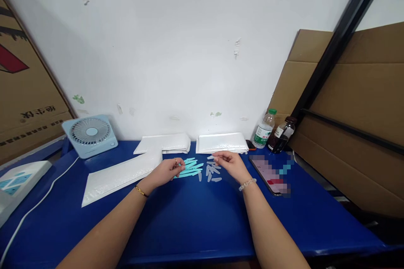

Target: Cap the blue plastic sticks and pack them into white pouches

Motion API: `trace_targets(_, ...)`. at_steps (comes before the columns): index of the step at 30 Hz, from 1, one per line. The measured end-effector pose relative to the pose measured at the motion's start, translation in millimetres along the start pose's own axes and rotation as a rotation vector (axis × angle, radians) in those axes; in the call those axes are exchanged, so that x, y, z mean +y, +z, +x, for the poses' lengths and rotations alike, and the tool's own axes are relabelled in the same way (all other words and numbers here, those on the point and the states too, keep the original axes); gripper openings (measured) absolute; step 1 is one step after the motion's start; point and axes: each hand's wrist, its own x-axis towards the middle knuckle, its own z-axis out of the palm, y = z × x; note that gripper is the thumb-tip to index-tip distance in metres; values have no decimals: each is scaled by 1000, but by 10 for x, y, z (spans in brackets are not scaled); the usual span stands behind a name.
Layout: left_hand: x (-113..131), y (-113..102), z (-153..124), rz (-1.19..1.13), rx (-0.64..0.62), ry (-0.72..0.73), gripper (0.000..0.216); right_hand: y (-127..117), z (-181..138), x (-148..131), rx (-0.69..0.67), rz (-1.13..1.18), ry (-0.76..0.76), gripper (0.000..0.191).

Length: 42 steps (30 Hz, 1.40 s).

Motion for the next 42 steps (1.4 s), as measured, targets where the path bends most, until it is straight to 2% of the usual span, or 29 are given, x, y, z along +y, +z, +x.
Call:
trace_targets(4, 3, 8, 7, 13, 13, 50, 33, 134, 17, 52, -73, 96, 77, 35)
trace_targets(12, -41, 48, 29, -1, -49, 88, 32, 254, 10, 48, -91, 110, 63, 27)
trace_targets(14, -50, 50, 33, 60, -3, 99, 31, 252, 15, 64, -82, 107, 82, 27)
trace_targets(17, -65, 46, 35, 197, 147, 136, 28, 227, 37, 128, -62, 79, 102, 26)
trace_targets(20, -81, 43, 36, 319, 238, 158, 33, 188, 63, 217, -40, -41, 89, 28)
trace_targets(25, -90, 77, 60, 497, 103, 162, 19, 124, 71, 255, -22, -235, 3, 27)
trace_targets(27, -81, 100, 76, 566, 93, 174, 18, 120, 48, 206, -34, -291, -12, 27)
trace_targets(30, -53, 125, 90, 643, 92, 192, 16, 172, -11, 101, -119, -402, -106, 21)
trace_targets(33, -23, 132, 89, 690, 71, 223, 14, 290, -69, 7, -317, -544, -252, 15)
trace_targets(36, -11, 132, 87, 719, 64, 235, 14, 406, -97, -50, -454, -689, -311, 16)
trace_targets(38, -17, 131, 91, 730, 64, 235, 14, 451, -111, -75, -469, -749, -331, 15)
trace_targets(42, -48, 138, 105, 738, 67, 241, 14, 524, -175, -144, -397, -776, -338, 15)
